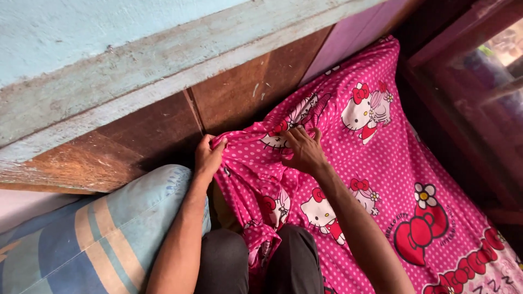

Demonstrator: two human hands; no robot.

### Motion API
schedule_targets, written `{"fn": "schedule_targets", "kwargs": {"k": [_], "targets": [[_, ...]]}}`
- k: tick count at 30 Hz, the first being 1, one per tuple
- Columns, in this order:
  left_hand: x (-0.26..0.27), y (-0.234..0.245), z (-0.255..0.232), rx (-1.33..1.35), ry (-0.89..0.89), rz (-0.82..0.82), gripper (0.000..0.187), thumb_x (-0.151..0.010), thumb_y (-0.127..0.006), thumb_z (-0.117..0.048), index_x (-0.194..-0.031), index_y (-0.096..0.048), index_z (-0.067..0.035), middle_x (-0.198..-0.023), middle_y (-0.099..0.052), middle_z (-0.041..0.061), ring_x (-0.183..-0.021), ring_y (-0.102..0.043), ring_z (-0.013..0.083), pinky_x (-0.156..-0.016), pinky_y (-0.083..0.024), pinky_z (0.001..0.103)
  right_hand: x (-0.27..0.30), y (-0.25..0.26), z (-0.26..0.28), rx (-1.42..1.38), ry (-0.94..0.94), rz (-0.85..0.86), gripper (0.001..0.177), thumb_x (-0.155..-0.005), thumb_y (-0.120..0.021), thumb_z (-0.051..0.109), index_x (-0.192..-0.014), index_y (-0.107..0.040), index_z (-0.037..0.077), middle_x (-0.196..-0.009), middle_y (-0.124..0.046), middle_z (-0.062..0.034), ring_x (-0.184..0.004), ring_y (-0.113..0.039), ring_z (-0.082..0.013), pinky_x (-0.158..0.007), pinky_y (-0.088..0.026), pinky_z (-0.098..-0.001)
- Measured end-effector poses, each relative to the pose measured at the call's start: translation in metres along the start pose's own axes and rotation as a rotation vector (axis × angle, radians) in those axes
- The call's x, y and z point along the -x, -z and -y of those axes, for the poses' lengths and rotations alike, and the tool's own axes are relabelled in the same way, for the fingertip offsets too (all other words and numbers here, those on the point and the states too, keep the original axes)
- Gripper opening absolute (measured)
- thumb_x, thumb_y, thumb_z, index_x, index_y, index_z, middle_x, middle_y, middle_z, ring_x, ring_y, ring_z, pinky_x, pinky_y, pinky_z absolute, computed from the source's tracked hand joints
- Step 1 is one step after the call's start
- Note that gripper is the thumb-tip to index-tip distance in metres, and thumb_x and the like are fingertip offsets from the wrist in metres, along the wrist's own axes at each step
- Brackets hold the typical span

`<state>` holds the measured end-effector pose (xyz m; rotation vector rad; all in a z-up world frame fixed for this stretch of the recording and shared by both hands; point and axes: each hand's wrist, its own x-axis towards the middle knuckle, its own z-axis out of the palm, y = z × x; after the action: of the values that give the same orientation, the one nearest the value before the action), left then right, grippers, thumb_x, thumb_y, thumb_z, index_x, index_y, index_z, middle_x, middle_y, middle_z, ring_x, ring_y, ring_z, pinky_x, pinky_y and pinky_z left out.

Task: The person makes a bed by tucking a pink Hello Kitty patterned sheet under a mattress. They work around the edges, smoothing and folding the fabric to secure it in place.

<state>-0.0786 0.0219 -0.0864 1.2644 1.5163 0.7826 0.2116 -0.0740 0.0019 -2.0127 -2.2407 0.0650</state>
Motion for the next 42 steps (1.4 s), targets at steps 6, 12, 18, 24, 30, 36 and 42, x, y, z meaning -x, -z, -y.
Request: {"fn": "schedule_targets", "kwargs": {"k": [6,12,18,24,30,36,42], "targets": [[0.011,0.015,-0.040,-0.226,0.119,0.275,0.050,-0.075,-0.082,-0.053,-0.115,-0.078,-0.023,-0.112,-0.075,0.011,-0.118,-0.066,0.0317,-0.095,-0.052,0.041,0.018,0.019,0.006,-0.104,0.001,-0.013,0.086,-0.065,-0.079,0.066,-0.136,-0.054,0.024,-0.124,-0.059,0.0002,-0.120,-0.053,-0.0192,-0.105,-0.028,-0.0600],[-0.007,0.001,0.008,-0.096,-0.008,0.093,0.028,-0.096,-0.067,-0.049,-0.108,-0.072,-0.023,-0.108,-0.067,0.007,-0.111,-0.065,0.0293,-0.094,-0.050,0.041,-0.010,0.024,0.018,-0.146,-0.003,0.046,0.083,-0.070,-0.081,0.057,-0.140,-0.051,0.023,-0.134,-0.057,-0.0028,-0.132,-0.049,-0.0222,-0.107,-0.027,-0.0708],[0.023,-0.005,-0.006,0.328,0.194,-0.008,0.032,-0.106,-0.051,-0.035,-0.118,-0.066,-0.009,-0.115,-0.066,0.013,-0.114,-0.059,0.0265,-0.103,-0.045,0.043,-0.016,0.053,0.055,-0.105,0.071,0.108,0.083,-0.073,-0.084,0.058,-0.143,-0.053,0.026,-0.144,-0.056,-0.0041,-0.144,-0.042,-0.0241,-0.113,-0.018,-0.0763],[0.028,-0.018,0.008,0.532,0.433,0.053,0.030,-0.094,-0.072,-0.026,-0.108,-0.067,0.001,-0.086,-0.063,0.011,-0.077,-0.065,0.0264,-0.076,-0.055,0.040,-0.006,0.036,0.065,0.104,0.219,0.111,0.091,-0.051,-0.084,0.071,-0.124,-0.055,0.026,-0.119,-0.058,0.0036,-0.124,-0.051,-0.0154,-0.110,-0.023,-0.0662],[-0.069,-0.017,0.139,-0.106,0.246,-0.342,0.039,-0.063,-0.097,-0.046,-0.087,-0.076,-0.025,-0.074,-0.069,-0.003,-0.079,-0.073,0.0199,-0.062,-0.059,0.030,0.013,0.023,0.056,0.085,0.214,0.040,0.077,-0.058,-0.076,0.075,-0.113,-0.059,0.024,-0.109,-0.057,0.0039,-0.118,-0.052,-0.0130,-0.109,-0.024,-0.0648],[-0.025,-0.004,0.118,-0.487,0.140,-0.113,0.038,-0.076,-0.080,-0.045,-0.089,-0.056,-0.018,-0.094,-0.069,0.011,-0.106,-0.066,0.0405,-0.100,-0.045,0.045,0.020,0.009,0.046,0.005,0.236,-0.028,0.084,-0.066,-0.057,0.090,-0.119,-0.060,0.023,-0.106,-0.056,0.0017,-0.118,-0.052,-0.0130,-0.110,-0.019,-0.0680],[-0.023,0.002,0.126,-0.114,0.503,0.033,0.054,-0.087,-0.056,-0.057,-0.119,-0.074,-0.017,-0.139,-0.062,0.016,-0.138,-0.051,0.0362,-0.118,-0.033,0.042,-0.001,0.009,0.060,-0.048,0.196,0.061,0.093,-0.075,-0.060,0.080,-0.145,-0.047,0.020,-0.136,-0.055,-0.0051,-0.139,-0.044,-0.0190,-0.114,-0.013,-0.0738]]}}
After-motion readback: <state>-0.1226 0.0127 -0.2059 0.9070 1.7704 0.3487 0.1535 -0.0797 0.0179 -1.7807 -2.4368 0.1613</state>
